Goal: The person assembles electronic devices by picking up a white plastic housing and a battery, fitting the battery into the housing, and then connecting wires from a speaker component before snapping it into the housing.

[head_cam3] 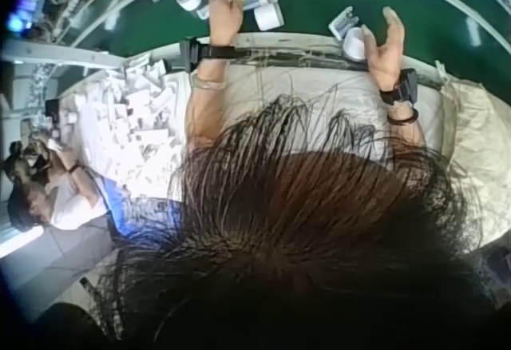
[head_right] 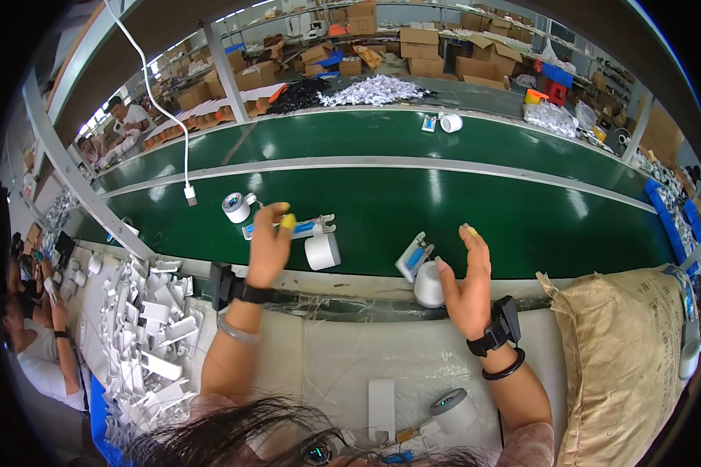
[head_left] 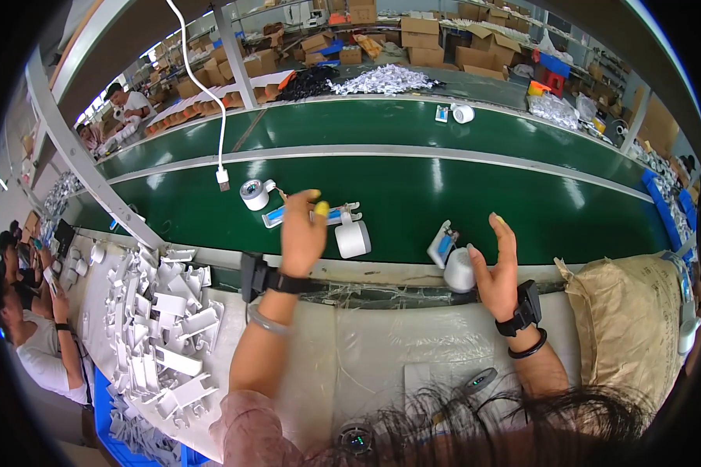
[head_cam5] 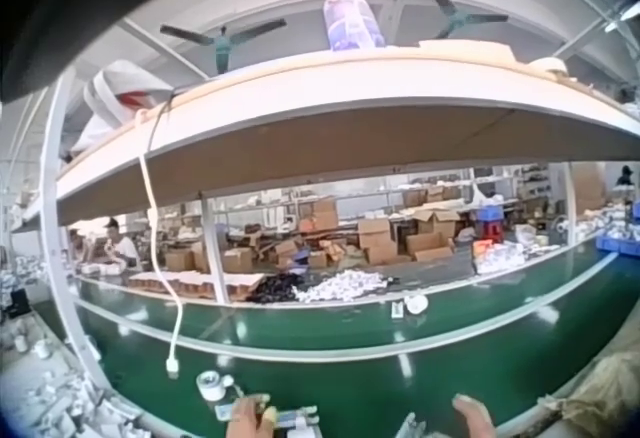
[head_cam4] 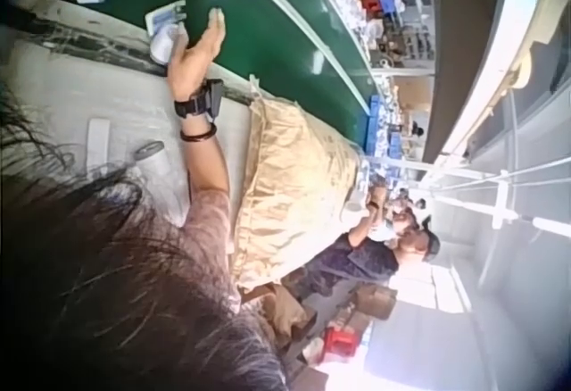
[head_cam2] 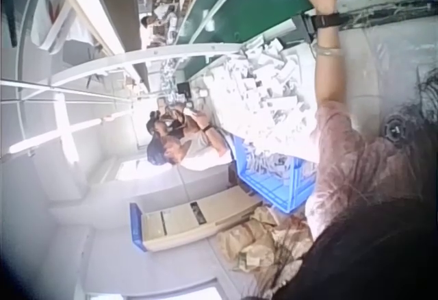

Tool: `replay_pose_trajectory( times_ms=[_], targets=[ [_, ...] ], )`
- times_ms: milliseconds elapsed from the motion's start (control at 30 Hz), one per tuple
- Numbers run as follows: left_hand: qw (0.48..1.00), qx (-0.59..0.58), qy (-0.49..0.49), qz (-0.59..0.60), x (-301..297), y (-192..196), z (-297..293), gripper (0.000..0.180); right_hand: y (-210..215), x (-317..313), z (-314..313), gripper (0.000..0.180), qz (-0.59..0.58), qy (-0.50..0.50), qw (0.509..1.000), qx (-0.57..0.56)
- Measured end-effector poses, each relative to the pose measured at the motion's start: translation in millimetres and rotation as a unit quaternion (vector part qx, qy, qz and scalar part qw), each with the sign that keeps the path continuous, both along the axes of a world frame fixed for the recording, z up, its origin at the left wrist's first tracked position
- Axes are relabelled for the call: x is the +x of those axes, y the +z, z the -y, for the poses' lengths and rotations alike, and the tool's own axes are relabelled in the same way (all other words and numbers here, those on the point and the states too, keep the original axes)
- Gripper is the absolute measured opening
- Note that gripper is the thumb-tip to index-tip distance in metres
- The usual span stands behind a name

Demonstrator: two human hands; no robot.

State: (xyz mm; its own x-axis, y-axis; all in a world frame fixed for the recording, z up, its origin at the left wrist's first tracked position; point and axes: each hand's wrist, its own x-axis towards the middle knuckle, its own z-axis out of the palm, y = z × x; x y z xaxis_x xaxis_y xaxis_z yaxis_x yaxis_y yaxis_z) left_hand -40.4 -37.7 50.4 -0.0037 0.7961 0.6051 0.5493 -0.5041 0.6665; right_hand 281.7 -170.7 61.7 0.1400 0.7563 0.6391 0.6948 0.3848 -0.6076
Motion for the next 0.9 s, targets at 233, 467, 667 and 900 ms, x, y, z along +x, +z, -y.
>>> replay_pose_trajectory(
  times_ms=[233, 467, 667, 900],
  targets=[
    [0.925, 0.0, 0.212, -0.315, -77, -44, -25, 0.045, 3, -20, 9, 0.045, 0.095, 0.06, 0.993, 0.028],
    [0.902, -0.149, 0.24, -0.327, -61, -25, -19, 0.026, -2, -29, 25, 0.019, 0.054, 0.134, 0.986, -0.078],
    [0.876, -0.188, 0.298, -0.33, -60, -20, -15, 0.033, -6, -24, 18, 0.01, 0.097, 0.175, 0.979, -0.03],
    [0.881, -0.192, 0.292, -0.319, -67, -7, -9, 0.034, -6, -25, 19, 0.013, 0.115, 0.218, 0.968, -0.039]
  ],
)
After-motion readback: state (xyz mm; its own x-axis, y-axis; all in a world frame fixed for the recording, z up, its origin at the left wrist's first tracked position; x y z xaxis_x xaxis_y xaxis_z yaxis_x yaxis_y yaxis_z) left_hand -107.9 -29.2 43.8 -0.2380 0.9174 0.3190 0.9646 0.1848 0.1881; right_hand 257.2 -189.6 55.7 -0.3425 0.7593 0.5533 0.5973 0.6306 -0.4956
